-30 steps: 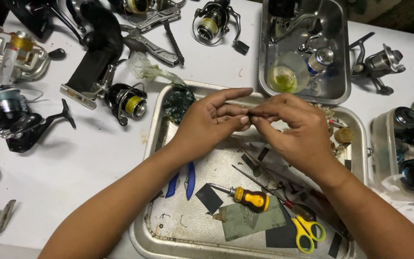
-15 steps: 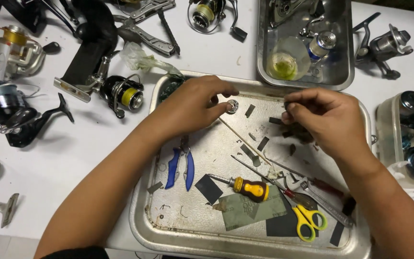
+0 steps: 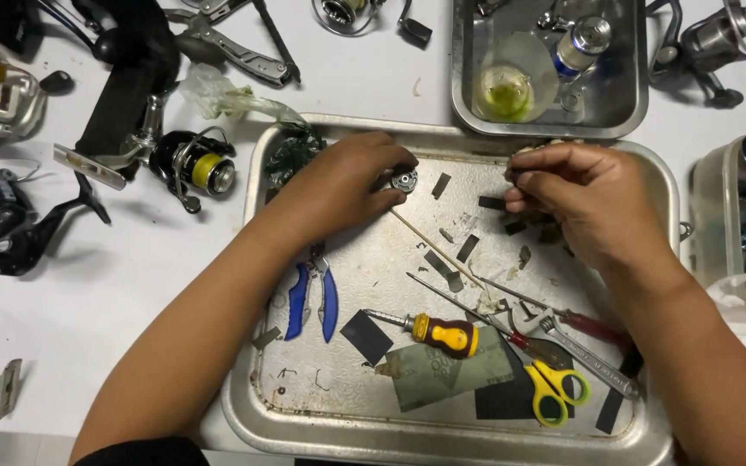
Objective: Disassembling, cleaning, and repairing internal components of a fishing reel using various tools on a workbench.
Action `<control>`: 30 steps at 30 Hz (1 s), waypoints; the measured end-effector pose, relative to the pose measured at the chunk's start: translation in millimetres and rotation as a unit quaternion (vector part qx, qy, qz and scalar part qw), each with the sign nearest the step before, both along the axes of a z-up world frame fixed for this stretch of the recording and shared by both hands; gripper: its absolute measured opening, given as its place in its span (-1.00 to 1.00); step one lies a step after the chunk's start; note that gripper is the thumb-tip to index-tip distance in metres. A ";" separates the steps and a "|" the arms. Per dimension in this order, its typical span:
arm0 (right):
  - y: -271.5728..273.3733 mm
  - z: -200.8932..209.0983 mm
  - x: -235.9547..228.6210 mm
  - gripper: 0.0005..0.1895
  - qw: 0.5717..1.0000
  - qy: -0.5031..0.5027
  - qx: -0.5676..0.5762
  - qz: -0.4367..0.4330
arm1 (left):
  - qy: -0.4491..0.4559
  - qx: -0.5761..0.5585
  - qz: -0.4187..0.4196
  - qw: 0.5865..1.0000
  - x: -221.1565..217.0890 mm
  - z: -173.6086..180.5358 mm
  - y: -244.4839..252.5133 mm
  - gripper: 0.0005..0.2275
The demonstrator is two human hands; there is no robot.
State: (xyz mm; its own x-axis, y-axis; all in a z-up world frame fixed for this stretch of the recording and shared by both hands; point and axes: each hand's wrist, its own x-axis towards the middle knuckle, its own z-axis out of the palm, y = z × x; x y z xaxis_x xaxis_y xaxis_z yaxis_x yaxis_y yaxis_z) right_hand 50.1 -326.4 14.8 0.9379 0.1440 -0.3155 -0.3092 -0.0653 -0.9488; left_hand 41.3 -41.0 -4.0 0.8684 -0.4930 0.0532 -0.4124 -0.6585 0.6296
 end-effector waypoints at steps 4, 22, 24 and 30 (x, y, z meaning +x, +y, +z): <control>-0.1 -6.1 -2.3 -0.84 1.000 0.014 0.014 0.015 | -0.013 -0.026 -0.004 1.000 -2.4 4.2 -1.0 -0.68; 20.8 -7.1 -11.0 -0.73 0.977 0.205 0.056 0.031 | 0.238 -0.124 -0.010 0.963 -23.1 34.6 -23.0 -0.49; 15.1 -18.6 -10.6 -0.73 0.984 0.148 0.059 0.083 | 0.264 -0.112 -0.003 0.958 -24.6 38.9 -24.5 -0.45; 18.4 -15.4 -12.3 -0.75 0.984 0.142 0.023 0.101 | 0.264 -0.146 -0.001 0.953 -25.4 34.5 -25.0 -0.43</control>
State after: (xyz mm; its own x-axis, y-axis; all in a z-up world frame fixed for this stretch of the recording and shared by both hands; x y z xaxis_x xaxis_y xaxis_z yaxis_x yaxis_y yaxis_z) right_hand 37.8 -308.0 -0.6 0.7628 0.3397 -0.5502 -0.5482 -0.1114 -0.8289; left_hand 15.9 -66.0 30.5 0.8113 -0.5258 -0.2556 0.0114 -0.4230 0.9061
